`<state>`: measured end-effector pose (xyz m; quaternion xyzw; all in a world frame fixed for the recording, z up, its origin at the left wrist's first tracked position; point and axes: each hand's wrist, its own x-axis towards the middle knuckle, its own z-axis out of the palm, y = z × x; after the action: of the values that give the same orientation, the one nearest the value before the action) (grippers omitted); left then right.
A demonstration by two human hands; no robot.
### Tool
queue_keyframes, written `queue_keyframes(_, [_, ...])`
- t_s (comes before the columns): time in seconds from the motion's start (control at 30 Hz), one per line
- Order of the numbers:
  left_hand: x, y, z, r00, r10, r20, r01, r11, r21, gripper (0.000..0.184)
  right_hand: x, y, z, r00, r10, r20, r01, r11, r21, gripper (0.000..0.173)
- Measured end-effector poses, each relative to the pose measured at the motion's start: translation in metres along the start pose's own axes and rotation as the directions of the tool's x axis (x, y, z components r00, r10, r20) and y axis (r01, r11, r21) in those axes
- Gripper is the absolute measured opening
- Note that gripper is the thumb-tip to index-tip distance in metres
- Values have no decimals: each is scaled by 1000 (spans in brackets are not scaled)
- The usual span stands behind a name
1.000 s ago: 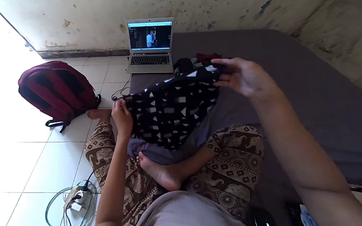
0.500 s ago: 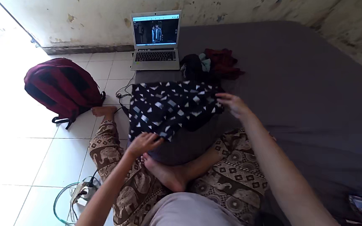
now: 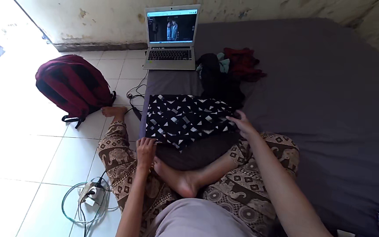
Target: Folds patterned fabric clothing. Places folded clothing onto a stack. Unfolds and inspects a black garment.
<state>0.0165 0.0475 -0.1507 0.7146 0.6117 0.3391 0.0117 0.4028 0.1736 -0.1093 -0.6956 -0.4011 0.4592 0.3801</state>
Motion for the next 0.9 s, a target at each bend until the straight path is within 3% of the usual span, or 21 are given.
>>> queue_keyframes(0.07, [7, -2, -25, 991, 14, -134, -18, 999, -31, 15, -15, -17, -8, 995, -96, 23, 93, 990, 106, 65])
queue_keyframes(0.17, [22, 4, -70, 945, 25, -326, -56, 995, -87, 20, -47, -49, -27, 981, -174, 87, 147, 956, 253, 22])
queue_keyframes(0.23, [36, 12, -103, 894, 25, -448, -90, 988, -124, 23, -66, -64, -47, 918, -326, 227, 243, 913, 328, 22])
queue_keyframes(0.3, [53, 20, -137, 845, 44, -532, -120, 987, -109, 25, -85, -76, -67, 814, -473, 337, 382, 873, 302, 66])
queue_keyframes(0.33, [64, 24, -151, 818, 70, -571, -139, 987, -78, 26, -95, -83, -73, 790, -509, 342, 451, 860, 239, 78])
queue_keyframes(0.37, [76, 27, -163, 796, 105, -597, -167, 985, -49, 25, -105, -90, -76, 791, -525, 314, 495, 851, 175, 69])
queue_keyframes(0.4, [89, 28, -172, 791, 137, -597, -192, 981, -30, 23, -114, -98, -75, 826, -515, 230, 502, 857, 114, 42])
queue_keyframes(0.43, [102, 28, -177, 805, 159, -572, -210, 978, -23, 22, -119, -105, -70, 866, -485, 118, 484, 874, 44, 21])
queue_keyframes(0.47, [116, 27, -179, 840, 168, -516, -215, 976, -31, 22, -117, -108, -65, 890, -455, 29, 455, 890, -3, 14])
queue_keyframes(0.6, [177, 17, -142, 970, 87, -226, -129, 975, -179, 22, -74, -98, -50, 975, -221, -25, 222, 975, 28, 11])
queue_keyframes(0.67, [197, -3, -100, 998, -28, -48, 15, 968, -251, 29, -38, -80, -36, 996, -81, -28, 80, 997, -9, 29])
queue_keyframes(0.77, [196, -39, -35, 940, -259, 220, 306, 928, -213, 50, 6, -34, -14, 998, 28, -56, -35, 992, -120, 43])
queue_keyframes(0.9, [165, -61, 13, 816, -493, 301, 547, 828, -127, 46, 18, 3, -3, 990, 69, -124, -90, 981, -174, 52])
